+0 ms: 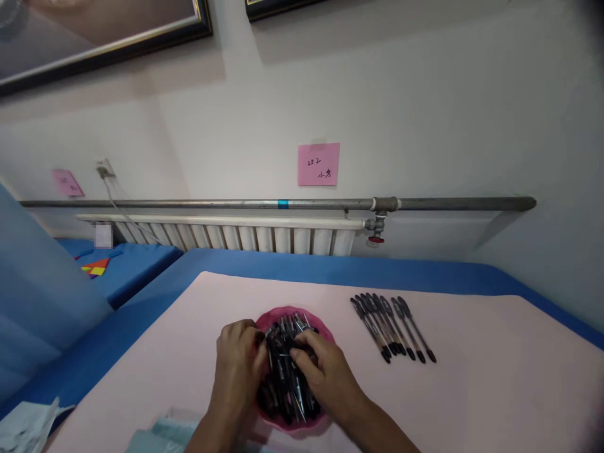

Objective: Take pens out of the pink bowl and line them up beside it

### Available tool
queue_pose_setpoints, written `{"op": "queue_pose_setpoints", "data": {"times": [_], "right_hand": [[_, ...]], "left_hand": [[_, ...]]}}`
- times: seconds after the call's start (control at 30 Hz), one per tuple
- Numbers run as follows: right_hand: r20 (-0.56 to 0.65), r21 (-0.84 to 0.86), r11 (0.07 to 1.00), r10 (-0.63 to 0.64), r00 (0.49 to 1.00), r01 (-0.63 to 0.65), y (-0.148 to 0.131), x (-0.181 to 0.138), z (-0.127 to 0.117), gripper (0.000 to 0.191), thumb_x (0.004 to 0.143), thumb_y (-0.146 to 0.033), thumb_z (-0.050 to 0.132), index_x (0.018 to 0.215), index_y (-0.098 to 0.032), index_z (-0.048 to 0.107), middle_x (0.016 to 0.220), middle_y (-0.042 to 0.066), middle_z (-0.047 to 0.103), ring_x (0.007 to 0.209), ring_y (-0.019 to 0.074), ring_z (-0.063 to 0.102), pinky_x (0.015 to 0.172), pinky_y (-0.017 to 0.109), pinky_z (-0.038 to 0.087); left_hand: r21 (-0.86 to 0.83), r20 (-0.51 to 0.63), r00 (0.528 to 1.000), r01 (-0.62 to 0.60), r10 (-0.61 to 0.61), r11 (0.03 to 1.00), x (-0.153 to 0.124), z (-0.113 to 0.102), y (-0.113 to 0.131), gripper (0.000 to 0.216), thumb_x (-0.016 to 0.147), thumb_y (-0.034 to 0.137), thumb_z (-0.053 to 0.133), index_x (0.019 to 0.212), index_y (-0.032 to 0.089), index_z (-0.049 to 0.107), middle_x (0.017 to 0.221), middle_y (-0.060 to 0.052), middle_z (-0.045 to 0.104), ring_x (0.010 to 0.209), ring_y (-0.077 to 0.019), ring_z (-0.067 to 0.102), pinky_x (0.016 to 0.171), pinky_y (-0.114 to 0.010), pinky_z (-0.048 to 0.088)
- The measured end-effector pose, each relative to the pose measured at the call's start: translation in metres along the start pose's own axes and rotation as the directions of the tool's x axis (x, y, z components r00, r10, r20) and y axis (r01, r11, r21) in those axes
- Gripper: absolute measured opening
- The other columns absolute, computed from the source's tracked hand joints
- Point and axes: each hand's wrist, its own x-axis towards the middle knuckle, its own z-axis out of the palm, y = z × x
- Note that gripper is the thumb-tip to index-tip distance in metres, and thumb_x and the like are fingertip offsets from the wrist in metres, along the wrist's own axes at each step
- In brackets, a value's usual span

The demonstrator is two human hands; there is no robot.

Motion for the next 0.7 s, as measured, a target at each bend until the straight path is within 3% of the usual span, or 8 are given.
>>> {"op": "queue_pose_setpoints", "data": {"times": [0.07,0.17,0.27,0.37,0.5,0.7], "right_hand": [[0.023,0.043,0.999,-0.021,1.000,0.020,-0.004,-0.001,-0.001,0.010,0.082,-0.020,0.046,0.077,-0.020,0.054,0.068,-0.002,0.056,0.062,0.0136,0.051,0.057,0.026,0.039],[0.073,0.053,0.998,-0.045,0.996,0.041,-0.009,-0.004,-0.002,0.010,0.083,-0.021,0.046,0.079,-0.021,0.055,0.067,-0.003,0.056,0.061,0.0128,0.051,0.056,0.025,0.039],[0.100,0.007,0.998,-0.067,0.993,0.067,-0.013,-0.007,-0.001,0.011,0.083,-0.021,0.046,0.079,-0.021,0.056,0.065,-0.003,0.056,0.058,0.0124,0.050,0.054,0.025,0.038],[0.103,-0.024,0.997,-0.075,0.992,0.078,-0.016,-0.009,0.001,0.011,0.083,-0.020,0.046,0.078,-0.021,0.057,0.067,-0.002,0.058,0.061,0.0129,0.052,0.056,0.025,0.039],[0.095,-0.035,0.996,-0.074,0.993,0.077,-0.019,-0.009,0.001,0.012,0.082,-0.019,0.046,0.077,-0.021,0.057,0.070,-0.001,0.061,0.065,0.0139,0.055,0.059,0.026,0.040],[0.066,-0.061,0.995,-0.070,0.995,0.074,-0.019,-0.008,0.000,0.012,0.082,-0.017,0.047,0.076,-0.021,0.057,0.068,-0.001,0.061,0.063,0.0140,0.054,0.058,0.026,0.040]], "left_hand": [[-0.325,0.067,0.988,0.153,-0.138,0.933,0.001,-0.007,0.000,0.011,0.075,0.028,0.056,0.074,0.018,0.062,0.078,-0.004,0.063,0.078,-0.0196,0.054,0.073,-0.033,0.042],[-0.694,0.228,0.928,0.366,-0.294,0.620,0.002,-0.014,0.005,0.011,0.071,0.027,0.064,0.075,0.018,0.062,0.068,0.001,0.061,0.065,-0.0123,0.054,0.063,-0.024,0.044],[-0.832,0.375,0.846,0.487,-0.378,0.265,0.002,-0.017,0.011,0.023,0.063,0.018,0.071,0.085,0.016,0.065,0.071,0.000,0.065,0.062,-0.0096,0.058,0.062,-0.020,0.046],[-0.845,0.477,0.787,0.533,-0.392,0.041,0.001,-0.017,0.015,0.022,0.059,0.012,0.074,0.080,0.013,0.065,0.072,-0.004,0.068,0.063,-0.0122,0.062,0.062,-0.022,0.050],[-0.837,0.541,0.789,0.540,-0.292,-0.089,-0.002,-0.015,0.017,0.018,0.061,0.009,0.073,0.076,0.013,0.064,0.073,-0.005,0.069,0.066,-0.0134,0.064,0.066,-0.023,0.052],[-0.826,0.559,0.782,0.555,-0.276,-0.101,-0.003,-0.008,0.017,0.017,0.062,0.009,0.073,0.076,0.013,0.064,0.073,-0.004,0.069,0.065,-0.0129,0.064,0.064,-0.022,0.051]]}}
